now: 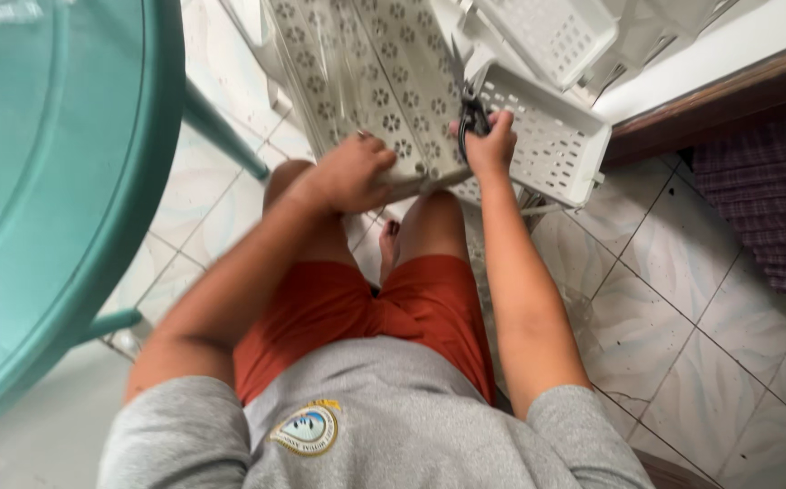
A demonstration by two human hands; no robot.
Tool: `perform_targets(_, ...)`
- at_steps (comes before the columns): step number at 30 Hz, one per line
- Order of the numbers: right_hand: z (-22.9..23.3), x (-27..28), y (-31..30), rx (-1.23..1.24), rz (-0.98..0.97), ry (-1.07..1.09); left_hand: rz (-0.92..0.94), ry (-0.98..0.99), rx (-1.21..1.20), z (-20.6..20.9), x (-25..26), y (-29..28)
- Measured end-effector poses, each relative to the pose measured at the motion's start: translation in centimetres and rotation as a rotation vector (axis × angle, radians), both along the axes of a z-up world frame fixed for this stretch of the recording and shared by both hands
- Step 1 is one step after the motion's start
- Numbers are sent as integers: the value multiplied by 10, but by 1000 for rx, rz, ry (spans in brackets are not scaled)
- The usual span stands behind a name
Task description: The person uses scissors to cut open plastic packaging and remove white plastic baskets and rods. They place the cut packaging on a nearby table and continue to unwrap the components.
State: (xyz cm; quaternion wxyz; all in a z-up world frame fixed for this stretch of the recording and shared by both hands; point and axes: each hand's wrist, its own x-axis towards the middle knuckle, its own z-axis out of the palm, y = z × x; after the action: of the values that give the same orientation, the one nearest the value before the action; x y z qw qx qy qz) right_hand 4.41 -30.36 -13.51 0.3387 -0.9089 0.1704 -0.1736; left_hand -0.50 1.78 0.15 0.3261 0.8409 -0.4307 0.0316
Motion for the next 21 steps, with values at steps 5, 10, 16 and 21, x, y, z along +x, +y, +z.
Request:
perform_targets(5, 5, 7, -5, 69, 35, 11, 70, 55, 300, 16, -17, 22)
perform_targets(10, 7, 1, -11, 260, 31, 104, 118, 211, 290, 32, -42, 50)
perform_targets(16, 45, -12, 7, -301, 24, -196, 157, 91, 11, 26, -52, 67)
perform_targets(21, 93, -44, 46, -23, 208, -150, 94, 70, -108, 18, -46, 53)
